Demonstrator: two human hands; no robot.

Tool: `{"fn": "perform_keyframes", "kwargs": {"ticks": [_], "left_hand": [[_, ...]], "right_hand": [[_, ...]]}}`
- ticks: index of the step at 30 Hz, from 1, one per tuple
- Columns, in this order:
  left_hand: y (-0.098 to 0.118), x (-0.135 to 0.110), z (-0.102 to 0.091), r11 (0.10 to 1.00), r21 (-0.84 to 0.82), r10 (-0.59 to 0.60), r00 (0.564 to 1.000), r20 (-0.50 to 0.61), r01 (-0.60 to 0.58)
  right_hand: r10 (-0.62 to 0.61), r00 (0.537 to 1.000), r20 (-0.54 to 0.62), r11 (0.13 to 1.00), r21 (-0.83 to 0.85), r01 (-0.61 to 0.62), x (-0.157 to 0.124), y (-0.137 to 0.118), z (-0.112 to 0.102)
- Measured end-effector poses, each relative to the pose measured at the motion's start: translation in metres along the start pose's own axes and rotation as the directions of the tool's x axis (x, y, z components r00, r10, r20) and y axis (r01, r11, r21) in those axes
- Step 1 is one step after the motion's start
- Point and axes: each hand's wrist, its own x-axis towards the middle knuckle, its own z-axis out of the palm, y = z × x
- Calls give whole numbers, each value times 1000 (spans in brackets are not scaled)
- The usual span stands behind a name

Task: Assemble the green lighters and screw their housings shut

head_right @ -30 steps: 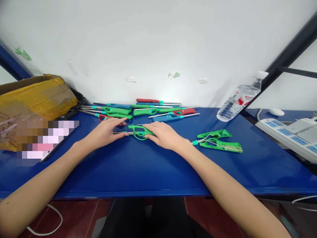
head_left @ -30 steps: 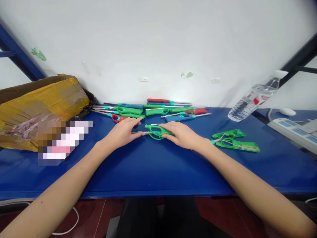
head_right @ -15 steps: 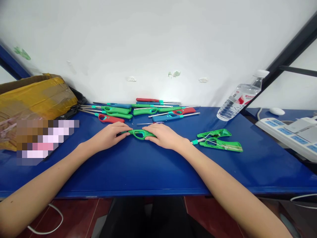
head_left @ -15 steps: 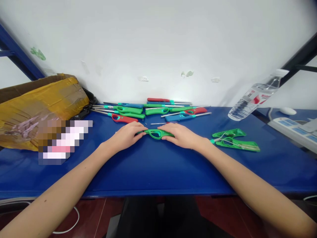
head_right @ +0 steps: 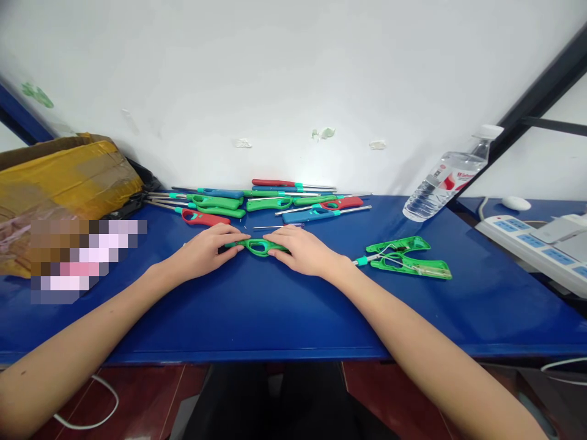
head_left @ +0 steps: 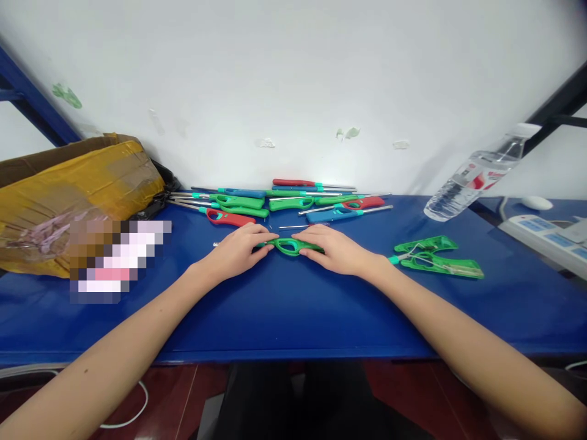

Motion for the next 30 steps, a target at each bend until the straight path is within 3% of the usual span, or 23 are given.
{"fn": "perform_keyframes", "kwargs": {"ticks": [11, 19, 30], "left_hand": [[-6, 3, 12, 999, -47, 19, 998, -63, -22], [9, 3, 9, 998, -41, 49, 997, -56, -52], [19, 13, 25, 996, -60, 54, 995, -81, -59]], "right_hand": [[60, 998, -34, 997, 41, -59, -6, 7, -3], [126, 992, -33, 986, 114, -121, -3, 8, -3], [61, 997, -56, 994, 94, -56, -4, 9, -5]]}}
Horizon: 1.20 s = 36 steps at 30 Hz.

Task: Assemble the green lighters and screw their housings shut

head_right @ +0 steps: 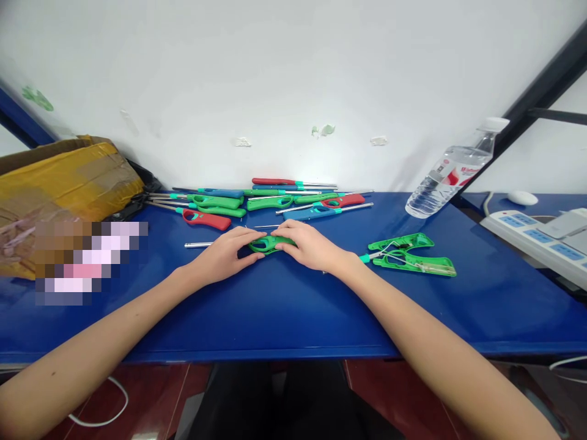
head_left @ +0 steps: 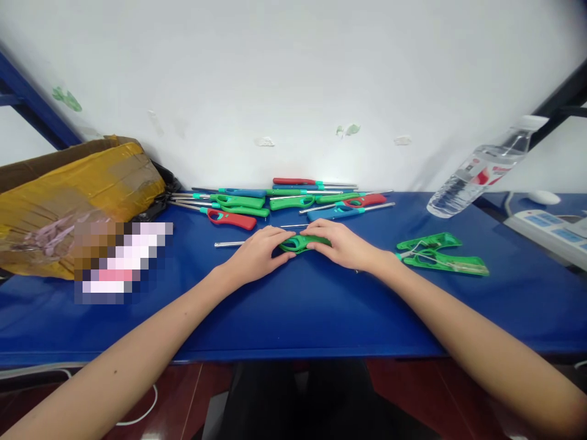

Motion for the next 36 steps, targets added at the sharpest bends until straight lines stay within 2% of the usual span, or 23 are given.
{"fn": "perform_keyframes", "kwargs": {"ticks": [14, 19, 25, 31, 36], "left_hand": [[-2, -1, -2, 999, -33, 11, 999, 37, -10], [-3, -2, -1, 1000, -20, -9, 1000, 17, 10], [-5, 1, -1, 999, -14, -46, 996, 70, 47], [-10, 7, -2, 1000, -26, -2, 998, 63, 3], [-11, 7, 0, 999, -34, 34, 999, 33, -33]], "right_hand": [[-15, 1000, -9, 999, -43, 15, -3, 4, 5], [-8, 1000, -7, 998, -57, 8, -3, 5, 6], [32, 999, -23, 999, -27, -33, -2, 5, 7], [70, 998, 6, 996, -48, -70, 0, 3, 5], [98, 995, 1, 995, -4, -98, 3, 1, 2]]}}
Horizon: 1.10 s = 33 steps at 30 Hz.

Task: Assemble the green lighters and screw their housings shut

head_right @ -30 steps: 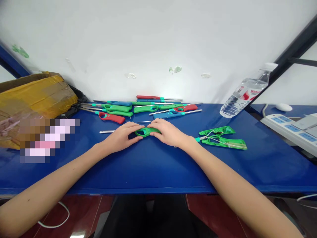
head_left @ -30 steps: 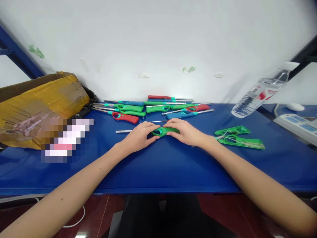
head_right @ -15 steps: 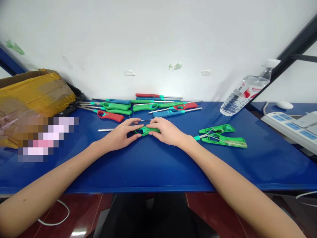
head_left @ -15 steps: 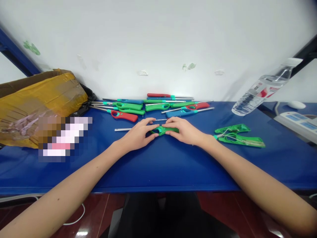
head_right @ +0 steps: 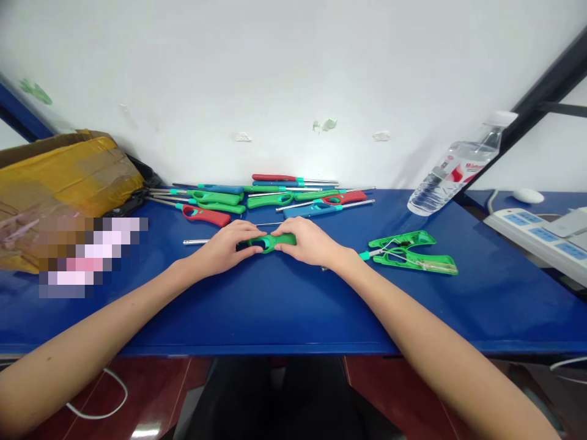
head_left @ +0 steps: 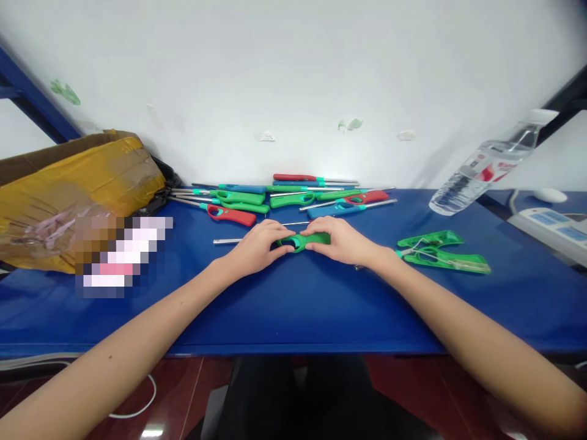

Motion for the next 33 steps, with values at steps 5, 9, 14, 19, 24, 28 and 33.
{"fn": "perform_keyframes", "kwargs": {"ticks": [5, 9, 14, 19, 24, 28, 33], "left_hand": [[5, -2, 0, 999, -49, -25, 999, -41, 23], [9, -5, 1, 1000, 11, -14, 995, -98, 15], [11, -9, 1, 992, 109, 85, 987, -139, -70], [16, -8, -3, 988, 103, 134, 979, -156, -119], [17, -8, -4, 984, 108, 158, 974, -164, -141], [18, -8, -5, 971, 186, 187, 963, -194, -151], [19, -9, -5, 951, 266, 224, 942, -251, -155]], "right_hand": [[46, 999, 0, 999, -10, -46, -1, -4, -3], [54, 998, -26, 997, -51, -56, -4, -11, -6], [-49, 999, 9, 998, -50, 49, -6, -15, -7], [-109, 993, -52, 991, -90, 104, -9, -14, -5], [-128, 990, -56, 976, -184, 116, -11, -15, -2], [-157, 986, -59, 948, -287, 134, -12, -16, 2], [-266, 960, -89, 902, -374, 216, -12, -15, 2]]}}
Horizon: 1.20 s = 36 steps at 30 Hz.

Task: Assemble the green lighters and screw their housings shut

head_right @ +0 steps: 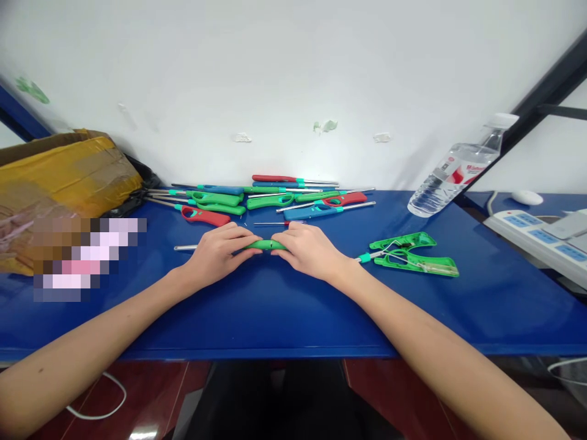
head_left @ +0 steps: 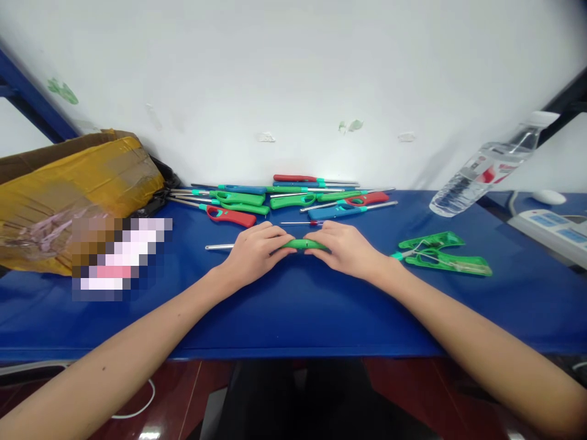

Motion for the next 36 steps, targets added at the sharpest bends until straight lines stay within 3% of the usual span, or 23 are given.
{"fn": "perform_keyframes", "kwargs": {"ticks": [7, 11, 14, 25, 32, 36], "left_hand": [[5, 3, 1, 999, -13, 47, 998, 42, -47], [2, 4, -2, 999, -50, 10, 1000, -25, -11], [-3, 4, -5, 998, -57, 10, 997, -74, -14], [-7, 2, -11, 989, -147, -12, 1000, 26, 16], [-12, 0, -7, 993, -115, 7, 999, -48, -12], [-12, 0, -8, 995, -102, 16, 997, -75, -23]], "right_hand": [[-19, 999, 36, 999, -34, 20, 1, -5, -2], [111, 991, -77, 991, 82, -104, 1, 0, -6], [153, 979, -134, 969, 213, -122, -1, 7, -11], [149, 984, -98, 956, 269, -118, -5, 4, -14], [215, 970, -118, 917, 365, -159, -4, 7, -14], [300, 951, -77, 873, 425, -241, -3, 5, -17]]}}
